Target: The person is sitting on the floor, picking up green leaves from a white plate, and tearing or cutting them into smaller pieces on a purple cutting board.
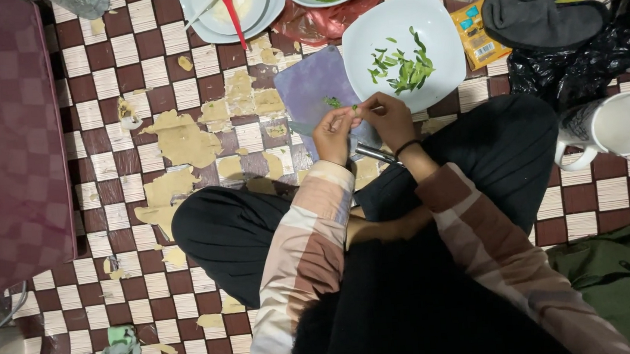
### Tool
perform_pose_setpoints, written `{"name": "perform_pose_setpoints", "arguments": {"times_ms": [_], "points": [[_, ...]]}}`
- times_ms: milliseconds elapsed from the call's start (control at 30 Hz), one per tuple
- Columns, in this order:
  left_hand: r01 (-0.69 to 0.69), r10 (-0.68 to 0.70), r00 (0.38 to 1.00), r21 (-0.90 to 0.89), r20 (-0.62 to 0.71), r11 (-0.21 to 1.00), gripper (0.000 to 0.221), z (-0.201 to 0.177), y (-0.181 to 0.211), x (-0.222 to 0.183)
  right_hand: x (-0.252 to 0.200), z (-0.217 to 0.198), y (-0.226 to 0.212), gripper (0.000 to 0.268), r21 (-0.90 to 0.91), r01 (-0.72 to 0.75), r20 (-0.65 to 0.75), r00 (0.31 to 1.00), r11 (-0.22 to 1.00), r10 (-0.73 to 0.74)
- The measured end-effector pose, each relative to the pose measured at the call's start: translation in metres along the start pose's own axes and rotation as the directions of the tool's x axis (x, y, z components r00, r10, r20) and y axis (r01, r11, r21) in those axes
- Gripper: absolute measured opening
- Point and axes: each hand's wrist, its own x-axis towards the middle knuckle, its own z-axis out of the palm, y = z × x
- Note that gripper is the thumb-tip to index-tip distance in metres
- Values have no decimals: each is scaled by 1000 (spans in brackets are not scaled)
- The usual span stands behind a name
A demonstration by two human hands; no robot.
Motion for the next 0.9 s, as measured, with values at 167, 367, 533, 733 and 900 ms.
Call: {"name": "perform_pose_setpoints", "arguments": {"times_ms": [167,367,533,733,900], "points": [[24,-22,995,-14,101,1000,15,-8,-2,6,11,-12,13,17,165,-58,127,991,985,37],[42,-33,990,-67,140,997,18,-8,-5,6,15,-22,10,16,255,-128,222,973,958,71],[58,-44,985,-78,170,995,19,-17,-13,6,12,-22,13,16,277,-155,259,962,948,82],[77,-64,984,-69,165,995,19,-27,7,6,0,-18,14,18,235,-54,252,968,971,-7],[4,64,989,462,-131,887,14,-67,111,22,-13,4,75,53,-438,483,236,875,758,-422]]}}
